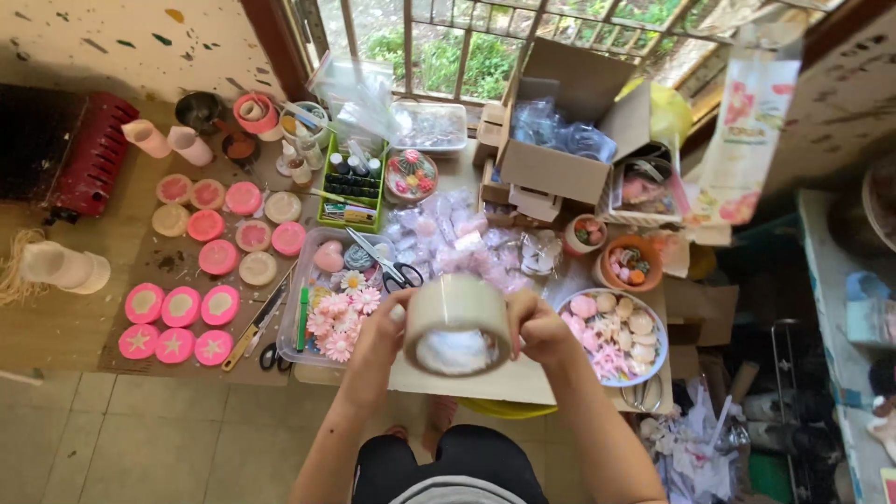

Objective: Pouring liquid into molds and packing finished floral-shaped candle or soap items into small bags.

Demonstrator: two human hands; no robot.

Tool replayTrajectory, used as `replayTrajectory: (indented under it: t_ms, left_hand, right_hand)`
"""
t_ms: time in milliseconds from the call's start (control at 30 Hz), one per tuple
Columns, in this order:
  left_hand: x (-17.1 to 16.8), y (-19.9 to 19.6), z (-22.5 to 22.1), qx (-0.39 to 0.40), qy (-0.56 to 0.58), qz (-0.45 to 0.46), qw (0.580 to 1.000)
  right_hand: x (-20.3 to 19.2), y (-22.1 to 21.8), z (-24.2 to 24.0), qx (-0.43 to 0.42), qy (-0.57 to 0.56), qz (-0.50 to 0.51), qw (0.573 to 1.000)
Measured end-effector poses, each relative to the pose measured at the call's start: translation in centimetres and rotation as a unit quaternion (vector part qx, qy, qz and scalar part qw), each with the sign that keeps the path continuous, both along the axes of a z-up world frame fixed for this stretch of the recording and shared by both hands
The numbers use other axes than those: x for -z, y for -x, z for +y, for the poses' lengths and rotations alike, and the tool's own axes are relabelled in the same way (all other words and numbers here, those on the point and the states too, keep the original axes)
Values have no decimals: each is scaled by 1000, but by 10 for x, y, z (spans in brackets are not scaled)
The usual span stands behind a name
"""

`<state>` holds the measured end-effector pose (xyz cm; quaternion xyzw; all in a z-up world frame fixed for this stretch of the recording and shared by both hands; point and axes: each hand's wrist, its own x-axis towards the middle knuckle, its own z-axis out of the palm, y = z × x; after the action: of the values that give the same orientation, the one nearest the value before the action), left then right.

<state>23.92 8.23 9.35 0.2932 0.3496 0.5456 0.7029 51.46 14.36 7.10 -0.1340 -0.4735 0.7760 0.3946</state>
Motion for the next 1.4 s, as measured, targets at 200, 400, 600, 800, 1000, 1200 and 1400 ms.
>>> replayTrajectory:
  t_ms: [200,400,600,800,1000,1200,1400]
  left_hand:
    - [-52,15,-36,247,-217,288,899]
    - [-36,20,-83,135,-204,197,949]
    - [-44,17,-121,38,-166,204,964]
    - [-42,20,-151,-54,-270,302,913]
    - [-39,30,-172,-59,-372,356,855]
    - [-25,33,-194,-54,-408,354,840]
    - [-14,26,-221,1,-307,341,889]
  right_hand:
    - [-91,21,-53,-57,-157,-191,967]
    - [-149,59,-125,211,-327,-355,850]
    - [-143,87,-174,332,-343,-458,750]
    - [-136,99,-206,369,-342,-456,734]
    - [-104,93,-227,347,-203,-352,845]
    - [-88,107,-267,412,-170,-451,773]
    - [-75,113,-294,429,-197,-479,740]
